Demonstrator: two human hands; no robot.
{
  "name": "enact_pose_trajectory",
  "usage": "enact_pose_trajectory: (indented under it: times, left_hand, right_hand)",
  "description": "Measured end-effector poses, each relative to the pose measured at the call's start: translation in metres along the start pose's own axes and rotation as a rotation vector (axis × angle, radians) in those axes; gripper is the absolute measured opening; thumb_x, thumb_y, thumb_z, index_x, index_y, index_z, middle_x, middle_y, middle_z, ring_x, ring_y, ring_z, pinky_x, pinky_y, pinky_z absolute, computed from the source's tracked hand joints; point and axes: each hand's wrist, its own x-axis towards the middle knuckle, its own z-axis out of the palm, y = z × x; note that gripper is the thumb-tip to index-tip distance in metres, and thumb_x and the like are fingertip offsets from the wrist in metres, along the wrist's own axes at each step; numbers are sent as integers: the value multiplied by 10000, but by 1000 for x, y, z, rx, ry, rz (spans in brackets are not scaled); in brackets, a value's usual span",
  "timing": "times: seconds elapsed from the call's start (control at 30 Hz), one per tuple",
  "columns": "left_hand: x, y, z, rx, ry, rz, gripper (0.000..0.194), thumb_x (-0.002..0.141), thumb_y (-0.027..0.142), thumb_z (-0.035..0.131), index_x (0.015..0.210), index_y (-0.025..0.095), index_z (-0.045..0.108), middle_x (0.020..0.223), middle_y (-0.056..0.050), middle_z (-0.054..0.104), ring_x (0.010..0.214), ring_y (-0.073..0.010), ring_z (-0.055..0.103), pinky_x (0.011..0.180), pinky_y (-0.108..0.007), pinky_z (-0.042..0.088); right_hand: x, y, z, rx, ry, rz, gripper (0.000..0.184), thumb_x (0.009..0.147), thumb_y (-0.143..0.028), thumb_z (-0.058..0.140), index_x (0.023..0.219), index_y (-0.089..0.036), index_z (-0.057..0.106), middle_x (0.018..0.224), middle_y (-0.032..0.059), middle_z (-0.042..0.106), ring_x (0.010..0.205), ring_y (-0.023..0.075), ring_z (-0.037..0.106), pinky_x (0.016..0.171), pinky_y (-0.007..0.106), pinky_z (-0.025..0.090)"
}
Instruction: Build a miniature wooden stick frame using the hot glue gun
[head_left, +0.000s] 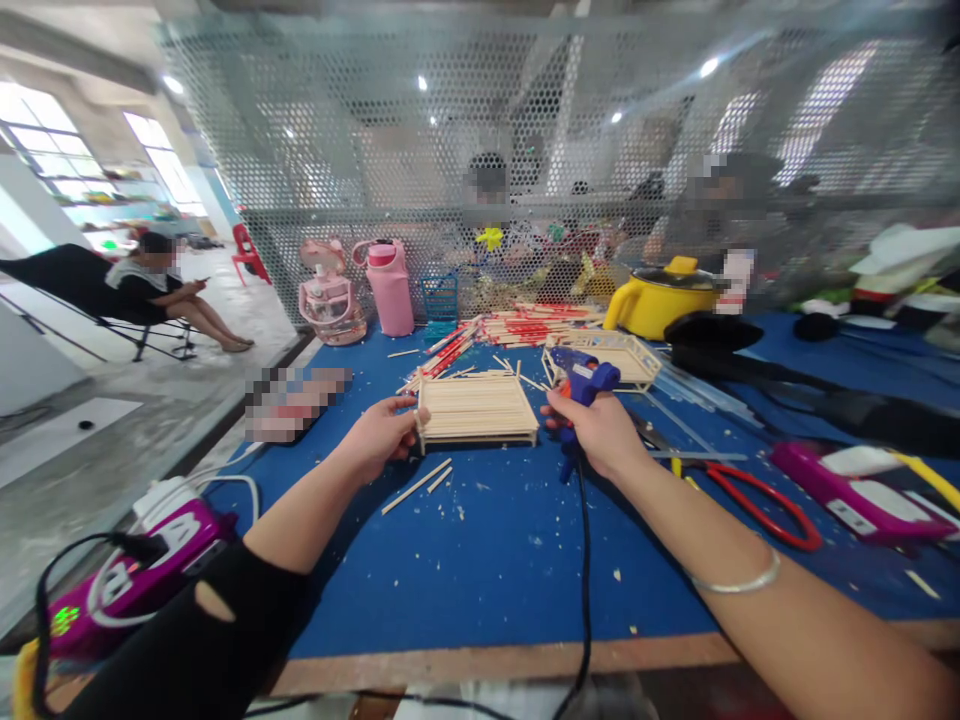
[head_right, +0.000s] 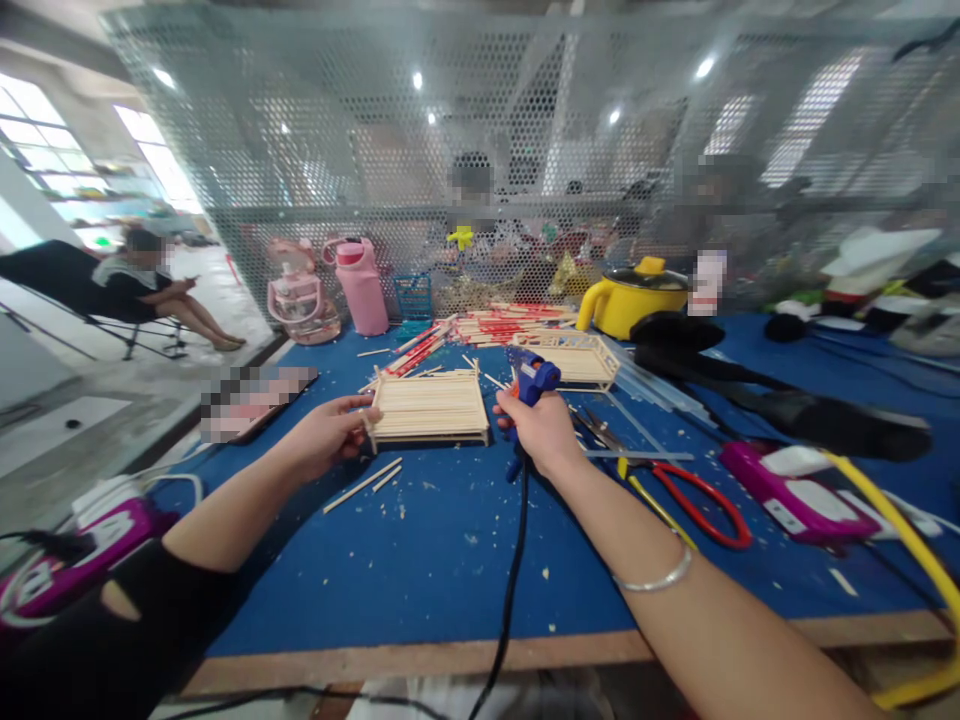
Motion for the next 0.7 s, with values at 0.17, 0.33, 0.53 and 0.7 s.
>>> enact_pose_trajectory:
  times: [0.17, 0.33, 0.53, 0.7]
  left_hand:
    - [-1, 1, 0, -97, -47, -6, 332, 687, 203, 740, 976, 125, 596, 554, 42, 505, 412, -44, 420, 338, -121, 243]
    - [0, 2, 0, -219, -97, 0, 342, 670, 153, 736, 987, 117, 610, 531, 59, 472, 380, -20, 358, 326, -107, 173]
    - [0, 6, -1, -333, -83, 71, 458, 703, 151, 725, 1143, 163, 601, 704, 7, 628, 476, -45, 512, 379, -121, 350]
    - [-1, 10, -4, -432, -54, 81, 356, 747, 126, 686, 1095, 164, 615, 757, 4, 665, 500, -37, 550, 442, -115, 447]
  right_hand:
    - [1, -7, -4, 28, 35, 23, 298, 607, -337, 760, 750, -188, 545, 576, -31, 561, 524, 122, 580, 461, 231, 476]
    - [-3, -6, 0, 16, 6, 51, 286, 610, -334, 756, 746, -185, 553, 532, -34, 549, 476, 114, 544, 432, 229, 454]
    - [0, -9, -4, 29, 12, 49, 190, 646, -275, 680, 765, -183, 563, 474, -49, 506, 422, 98, 466, 408, 222, 382]
    - [4, -14, -10, 112, 26, 15, 235, 600, -252, 631, 819, -176, 590, 697, -10, 610, 486, 91, 472, 442, 243, 397]
